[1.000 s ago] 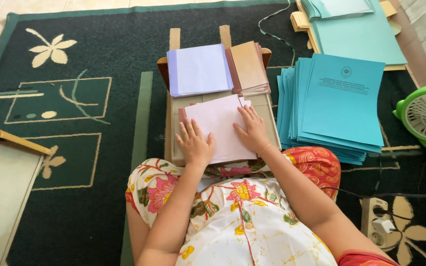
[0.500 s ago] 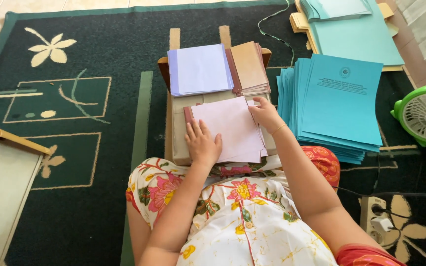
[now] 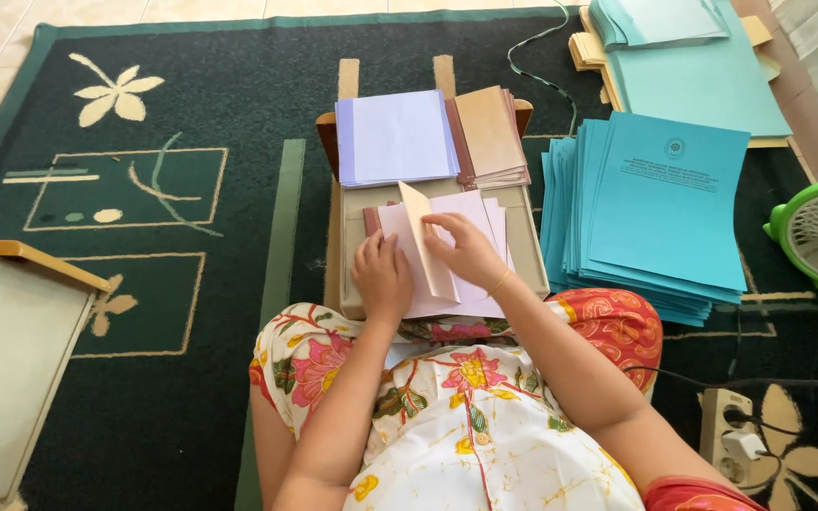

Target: The person sits on the floor and folds small rectangular papers in half using both hands. They repeatedly smooth the creases and stack the folded papers on a wooden board placed on their lap.

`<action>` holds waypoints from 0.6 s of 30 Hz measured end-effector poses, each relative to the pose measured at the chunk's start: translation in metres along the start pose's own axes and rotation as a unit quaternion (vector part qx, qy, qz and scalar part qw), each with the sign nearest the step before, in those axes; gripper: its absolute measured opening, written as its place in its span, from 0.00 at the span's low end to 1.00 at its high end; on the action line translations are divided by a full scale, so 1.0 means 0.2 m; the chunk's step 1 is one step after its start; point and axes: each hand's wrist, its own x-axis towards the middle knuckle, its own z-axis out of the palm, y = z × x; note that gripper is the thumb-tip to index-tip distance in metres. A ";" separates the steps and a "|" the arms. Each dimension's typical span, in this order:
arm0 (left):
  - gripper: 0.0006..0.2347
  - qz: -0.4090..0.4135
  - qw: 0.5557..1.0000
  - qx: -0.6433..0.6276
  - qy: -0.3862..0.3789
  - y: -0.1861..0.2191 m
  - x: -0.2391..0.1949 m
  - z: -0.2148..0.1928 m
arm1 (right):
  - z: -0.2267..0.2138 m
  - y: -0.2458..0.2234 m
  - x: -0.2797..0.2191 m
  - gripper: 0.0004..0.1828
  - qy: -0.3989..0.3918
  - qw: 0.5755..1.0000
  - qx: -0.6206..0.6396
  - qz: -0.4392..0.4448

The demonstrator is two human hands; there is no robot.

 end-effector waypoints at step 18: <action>0.27 0.011 0.961 0.189 -0.204 -0.01 0.03 0.01 | 0.20 -0.12 -0.08 0.36 -0.140 0.920 -0.359 0.067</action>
